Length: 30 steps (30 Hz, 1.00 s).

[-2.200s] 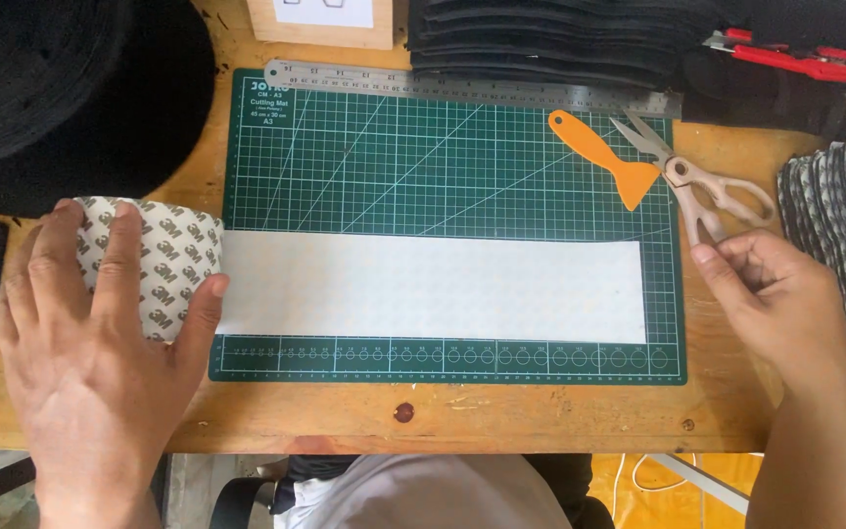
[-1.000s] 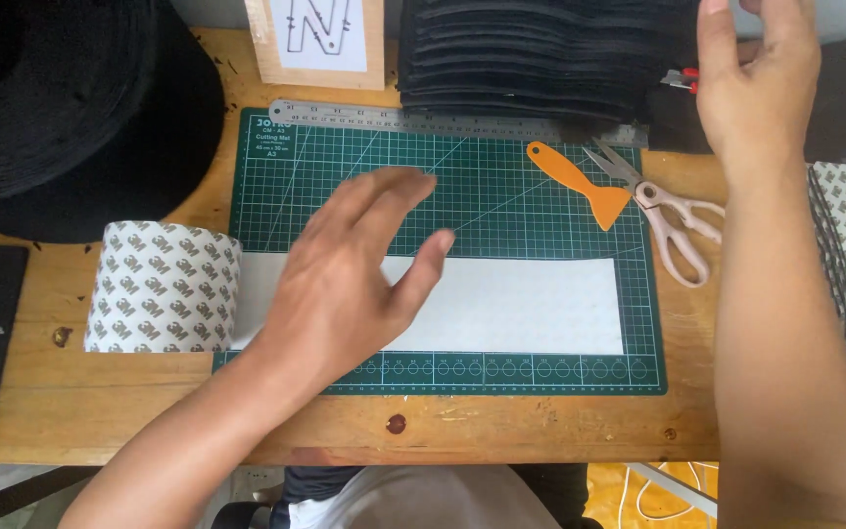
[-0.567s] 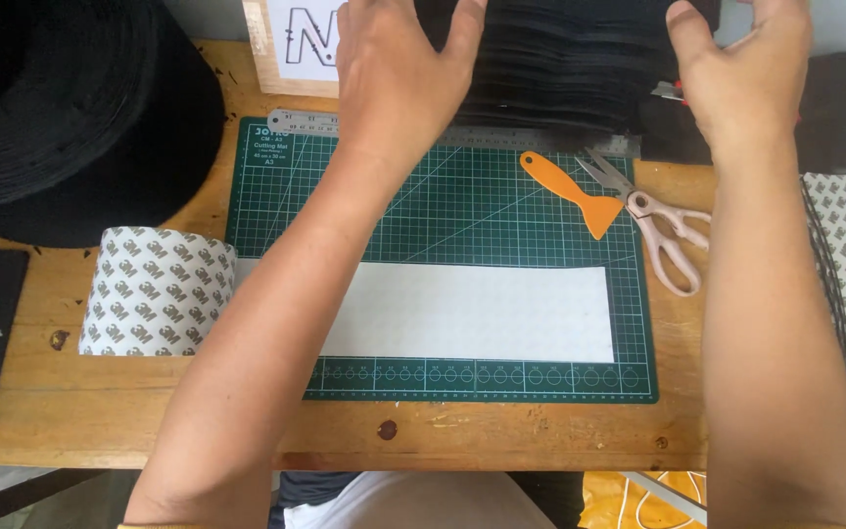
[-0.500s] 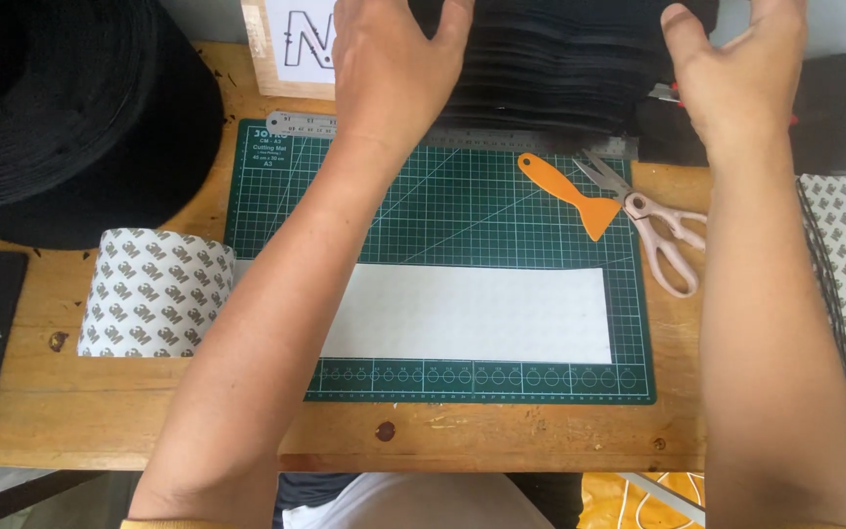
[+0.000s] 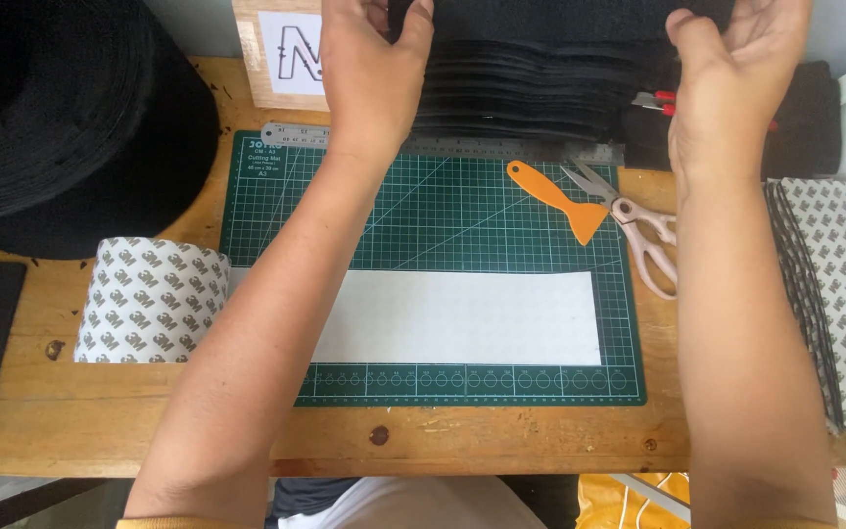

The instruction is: Applying adhesive tape to black felt strips and using a scraper to ensure adhesion.

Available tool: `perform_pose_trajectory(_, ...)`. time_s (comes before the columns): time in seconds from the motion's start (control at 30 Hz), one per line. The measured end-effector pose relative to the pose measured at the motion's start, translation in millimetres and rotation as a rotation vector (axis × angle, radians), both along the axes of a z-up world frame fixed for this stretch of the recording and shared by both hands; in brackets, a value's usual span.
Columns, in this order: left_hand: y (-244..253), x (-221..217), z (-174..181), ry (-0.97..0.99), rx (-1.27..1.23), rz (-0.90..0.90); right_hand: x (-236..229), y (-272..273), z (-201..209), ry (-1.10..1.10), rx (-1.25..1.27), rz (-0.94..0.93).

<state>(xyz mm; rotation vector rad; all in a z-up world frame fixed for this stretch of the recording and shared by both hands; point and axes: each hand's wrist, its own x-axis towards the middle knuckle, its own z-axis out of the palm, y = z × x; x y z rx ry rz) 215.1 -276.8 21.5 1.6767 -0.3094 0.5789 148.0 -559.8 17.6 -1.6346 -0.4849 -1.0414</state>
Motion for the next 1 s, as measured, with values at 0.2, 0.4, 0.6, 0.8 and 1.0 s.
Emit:
perform_pose_trajectory(0.2,22.3,-36.8,5.6,-0.047,-0.135,-0.165,-43.4,15.3,16.4,0.233,0.206,0.065)
perform_pose_trajectory(0.4,48.5,-85.6,8.8,0.087,-0.172,-0.352,-92.9,23.4,11.4,0.462,0.431,0.073)
perform_pose_trajectory(0.6,57.5,-112.3,0.1,0.173,-0.13,-0.387,-130.7,14.1,-11.0,0.534,0.484,0.081)
perform_pose_trajectory(0.8,72.8,-136.5,-10.3,0.22,0.012,-0.426,-149.5,9.5,-32.5,0.532,0.424,0.102)
perform_pose_trajectory(1.0,88.0,-146.5,-29.2,0.323,-0.139,-0.488,-155.4,20.2,-47.2,0.629,0.424,0.165)
